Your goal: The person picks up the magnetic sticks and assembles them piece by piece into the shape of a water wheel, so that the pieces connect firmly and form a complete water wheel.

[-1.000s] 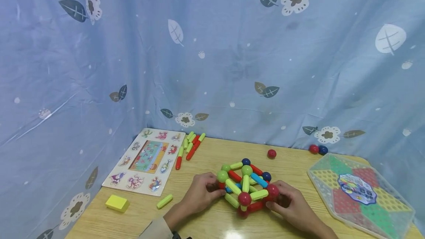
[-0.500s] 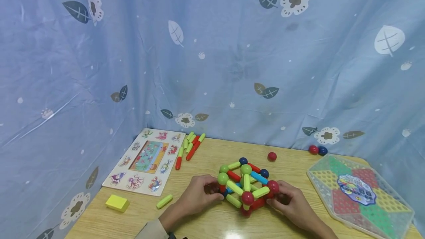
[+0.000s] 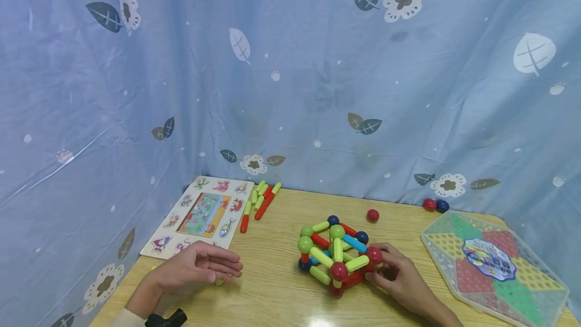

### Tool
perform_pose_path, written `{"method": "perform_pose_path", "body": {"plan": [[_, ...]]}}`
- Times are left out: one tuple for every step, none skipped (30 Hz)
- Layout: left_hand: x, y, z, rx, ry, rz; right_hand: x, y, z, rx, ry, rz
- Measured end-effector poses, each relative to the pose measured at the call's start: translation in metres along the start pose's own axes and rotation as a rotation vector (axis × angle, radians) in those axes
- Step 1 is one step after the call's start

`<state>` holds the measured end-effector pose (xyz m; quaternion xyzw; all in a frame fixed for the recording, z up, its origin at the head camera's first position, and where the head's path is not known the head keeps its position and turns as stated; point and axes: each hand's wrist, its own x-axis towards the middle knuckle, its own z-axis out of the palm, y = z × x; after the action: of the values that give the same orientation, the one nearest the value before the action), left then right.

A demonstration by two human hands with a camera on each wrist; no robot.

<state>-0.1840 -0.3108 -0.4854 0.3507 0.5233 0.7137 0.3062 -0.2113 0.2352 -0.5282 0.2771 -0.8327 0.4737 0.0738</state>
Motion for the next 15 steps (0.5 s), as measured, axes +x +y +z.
{"method": "perform_pose_path", "body": {"plan": [[-0.007, 0.002, -0.004, -0.018, -0.006, 0.0, 0.0, 0.0, 0.0, 0.0, 0.0, 0.002], [-0.013, 0.004, -0.007, -0.025, -0.004, 0.001, 0.0, 0.0, 0.0, 0.002, 0.0, 0.004], [-0.018, 0.006, -0.009, -0.016, 0.006, 0.0, 0.0, 0.0, 0.0, 0.003, 0.0, 0.008], [-0.022, 0.008, -0.011, 0.001, 0.019, -0.002, 0.0, 0.0, 0.0, 0.005, 0.0, 0.012], [-0.026, 0.01, -0.012, 0.02, 0.032, -0.002, 0.0, 0.001, 0.0, 0.006, 0.0, 0.016], [-0.028, 0.012, -0.012, 0.033, 0.052, -0.01, 0.0, 0.001, 0.0, 0.008, 0.0, 0.018], [-0.029, 0.013, -0.012, 0.061, 0.072, -0.016, 0.0, 0.001, 0.0, 0.01, 0.0, 0.02], [-0.03, 0.014, -0.011, 0.102, 0.101, -0.028, 0.0, 0.001, 0.0, 0.012, 0.0, 0.023], [-0.029, 0.014, -0.009, 0.155, 0.137, -0.046, 0.0, 0.001, 0.0, 0.012, -0.001, 0.024], [-0.028, 0.014, -0.007, 0.216, 0.181, -0.076, 0.0, 0.001, 0.0, 0.014, -0.002, 0.023], [-0.025, 0.014, -0.003, 0.289, 0.231, -0.112, 0.0, 0.001, 0.0, 0.015, -0.002, 0.023], [-0.022, 0.012, 0.001, 0.376, 0.281, -0.152, 0.0, 0.001, 0.0, 0.012, -0.002, 0.022], [-0.017, 0.01, 0.005, 0.483, 0.321, -0.183, 0.0, 0.0, 0.0, 0.012, -0.001, 0.021], [-0.012, 0.008, 0.01, 0.598, 0.357, -0.215, 0.0, 0.0, -0.001, 0.011, 0.002, 0.02], [-0.007, 0.006, 0.014, 0.709, 0.383, -0.24, 0.0, 0.0, -0.001, 0.01, 0.005, 0.019]]}}
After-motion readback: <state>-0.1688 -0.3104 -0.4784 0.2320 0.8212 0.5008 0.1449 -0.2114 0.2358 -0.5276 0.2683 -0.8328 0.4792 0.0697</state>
